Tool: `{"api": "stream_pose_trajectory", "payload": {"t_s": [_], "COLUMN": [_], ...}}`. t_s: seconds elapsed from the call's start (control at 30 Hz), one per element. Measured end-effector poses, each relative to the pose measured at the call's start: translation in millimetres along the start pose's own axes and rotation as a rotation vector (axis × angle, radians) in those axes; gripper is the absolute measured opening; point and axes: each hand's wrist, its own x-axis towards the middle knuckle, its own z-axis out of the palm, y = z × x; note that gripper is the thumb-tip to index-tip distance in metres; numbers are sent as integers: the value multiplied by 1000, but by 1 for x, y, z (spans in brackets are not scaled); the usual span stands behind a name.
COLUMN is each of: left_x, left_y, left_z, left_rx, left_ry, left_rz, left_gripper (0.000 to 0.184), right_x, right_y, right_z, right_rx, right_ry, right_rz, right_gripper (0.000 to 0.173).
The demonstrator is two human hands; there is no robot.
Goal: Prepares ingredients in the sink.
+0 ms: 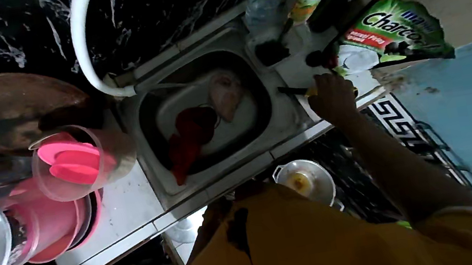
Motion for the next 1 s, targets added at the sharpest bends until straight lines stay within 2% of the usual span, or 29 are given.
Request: {"api": "stream_pose_trajectory", "payload": {"t_s": [0.03,0.07,0.1,0.17,0.2,0.23,0.3,0.37,0.47,0.53,0.6,0.7,0.77,0.83,0.87,0.93,0.97,1.0], "left_x": [0,-6,-18,-25,-26,-24,-8,33,141,220,267,268,272,264,258,249,256,262], "left_y": [34,45,43,28,15,-2,-29,-2,34,39,50,81,99,106,109,112,104,98], "left_z": [-22,-32,-37,-62,-71,-73,-69,-87,-112,-116,-117,-117,-121,-118,-118,-121,-115,-108], "left_rx": [-148,-261,-300,-231,-203,-209,-324,-566,-584,-456,-309,-239,-290,-309,-304,25,61,-83], "left_ry": [-156,-183,-192,-392,-421,-386,-143,39,301,417,474,468,508,554,527,364,346,372], "left_rz": [-295,-402,-384,-229,-175,-123,72,170,85,-25,-132,-191,-256,-222,-225,-189,-189,-218], "left_gripper": [38,40,39,41,41,41,37,38,39,60,69,64,67,55,53,51,50,48], "right_x": [1,1,0,-3,-2,-2,-5,-15,-44,-70,-97,-138,-156,-171,-175,-178,-179,-178], "right_y": [3,5,5,1,0,-1,-3,-7,-22,-23,-14,-2,6,14,17,22,21,20], "right_z": [3,7,10,16,21,28,37,38,15,3,5,16,23,33,39,48,50,49], "right_rx": [-8,-5,6,44,49,37,31,76,227,350,466,591,621,636,648,677,695,722], "right_ry": [-4,-1,-3,15,41,57,82,163,186,149,129,109,81,77,83,100,101,97], "right_rz": [-37,-86,-126,-149,-143,-134,-133,-152,-36,68,126,187,251,293,300,304,309,317], "right_gripper": [46,43,42,42,39,38,36,34,32,32,36,39,40,40,41,41,41,42]}}
